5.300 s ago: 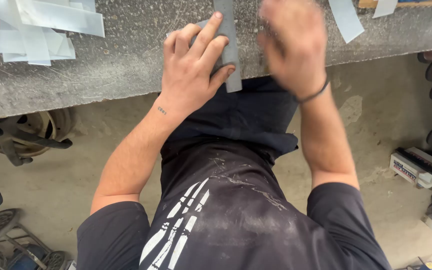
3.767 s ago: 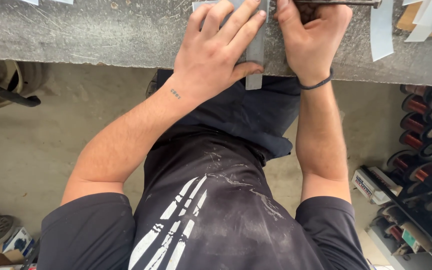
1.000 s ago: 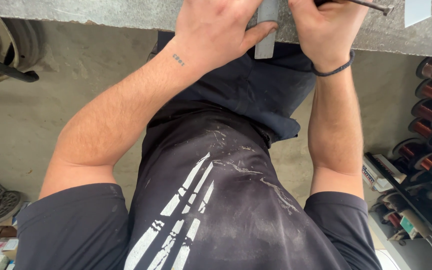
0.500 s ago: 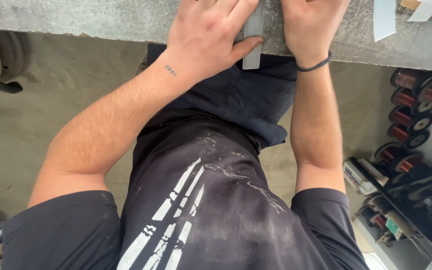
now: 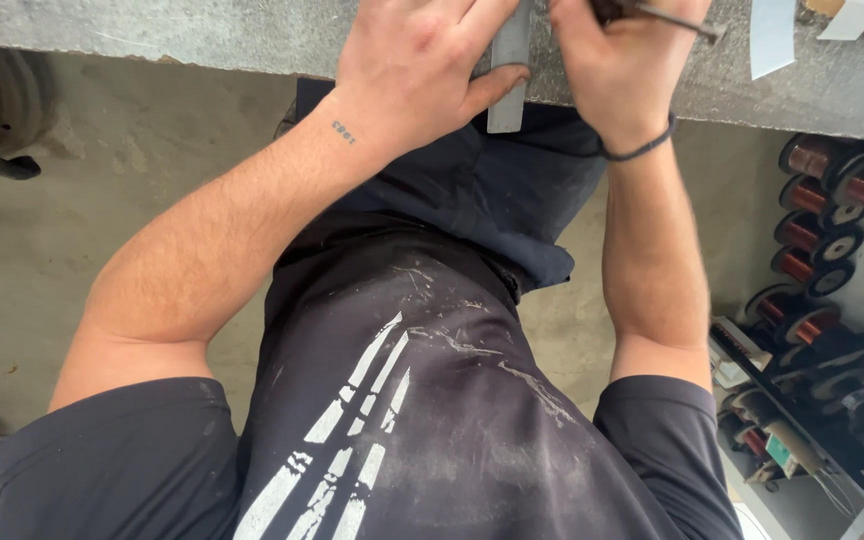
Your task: Measuring and marking white plastic strips using a ruler and a metal scriber on a workbench.
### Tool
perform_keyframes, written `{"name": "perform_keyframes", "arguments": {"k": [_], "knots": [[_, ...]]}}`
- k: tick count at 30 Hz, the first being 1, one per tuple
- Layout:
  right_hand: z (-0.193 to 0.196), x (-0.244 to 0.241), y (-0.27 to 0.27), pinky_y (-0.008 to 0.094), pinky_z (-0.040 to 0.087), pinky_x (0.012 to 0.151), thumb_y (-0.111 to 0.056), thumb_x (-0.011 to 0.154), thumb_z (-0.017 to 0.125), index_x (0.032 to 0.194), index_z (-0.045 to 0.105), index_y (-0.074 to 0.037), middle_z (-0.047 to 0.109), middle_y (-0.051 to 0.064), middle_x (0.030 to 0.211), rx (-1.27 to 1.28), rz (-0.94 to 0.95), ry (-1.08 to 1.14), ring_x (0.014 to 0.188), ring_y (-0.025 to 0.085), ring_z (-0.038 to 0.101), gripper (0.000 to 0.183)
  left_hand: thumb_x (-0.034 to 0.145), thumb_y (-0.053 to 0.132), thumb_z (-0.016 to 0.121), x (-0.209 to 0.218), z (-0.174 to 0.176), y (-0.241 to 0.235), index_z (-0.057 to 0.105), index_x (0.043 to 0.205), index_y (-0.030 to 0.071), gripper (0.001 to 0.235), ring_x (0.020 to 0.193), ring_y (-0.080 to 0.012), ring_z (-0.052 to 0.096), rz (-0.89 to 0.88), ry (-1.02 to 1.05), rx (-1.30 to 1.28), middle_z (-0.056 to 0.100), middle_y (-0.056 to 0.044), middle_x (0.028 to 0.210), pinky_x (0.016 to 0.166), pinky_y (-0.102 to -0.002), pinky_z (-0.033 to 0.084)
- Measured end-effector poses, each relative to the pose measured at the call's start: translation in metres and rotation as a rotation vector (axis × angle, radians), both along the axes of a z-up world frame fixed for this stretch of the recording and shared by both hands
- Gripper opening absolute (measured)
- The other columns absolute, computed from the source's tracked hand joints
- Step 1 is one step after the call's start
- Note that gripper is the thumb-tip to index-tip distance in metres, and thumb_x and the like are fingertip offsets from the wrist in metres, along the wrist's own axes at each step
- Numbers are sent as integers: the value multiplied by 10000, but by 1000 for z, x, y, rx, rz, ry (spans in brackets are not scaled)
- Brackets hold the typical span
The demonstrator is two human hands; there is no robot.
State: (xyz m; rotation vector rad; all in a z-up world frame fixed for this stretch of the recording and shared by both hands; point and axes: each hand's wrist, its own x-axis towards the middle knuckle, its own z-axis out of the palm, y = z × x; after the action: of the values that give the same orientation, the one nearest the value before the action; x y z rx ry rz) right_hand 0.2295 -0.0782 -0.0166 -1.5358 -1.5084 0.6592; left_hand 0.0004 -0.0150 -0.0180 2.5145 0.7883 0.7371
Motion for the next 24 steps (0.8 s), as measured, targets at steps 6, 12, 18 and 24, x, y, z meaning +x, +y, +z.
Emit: {"name": "perform_keyframes", "arguments": {"k": [6,12,18,24], "knots": [[-10,3,-12,263,490,654,16,1102,761,995,691,30,688,55,883,4,-36,250,746,108,647,129,986,449,786,0,-1,-1,605,1294,119,486,1039,-245,643,1,64,19,669,-24,1130,840,-422,474],[22,-36,-39,339,505,692,-237,1038,797,1096,737,-16,698,85,920,221,-53,-311,787,205,644,236,1039,379,708,-3,4,-3,560,1361,98,453,1188,-235,571,21,48,116,619,-42,1301,944,-432,441],[25,-46,-45,429,483,1024,-381,1091,685,1101,734,-82,725,100,1270,312,192,-791,1197,271,636,304,1035,251,658,-26,7,-4,479,1505,1,562,1358,-290,503,-19,6,63,553,-132,1458,1213,-475,375],[32,-15,-43,446,427,1089,-249,1019,710,1169,722,-55,717,110,1329,202,183,-737,1283,300,602,245,1009,306,718,-61,3,-20,552,1443,32,540,1386,-313,523,14,105,148,555,-150,1486,1274,-501,290]]}}
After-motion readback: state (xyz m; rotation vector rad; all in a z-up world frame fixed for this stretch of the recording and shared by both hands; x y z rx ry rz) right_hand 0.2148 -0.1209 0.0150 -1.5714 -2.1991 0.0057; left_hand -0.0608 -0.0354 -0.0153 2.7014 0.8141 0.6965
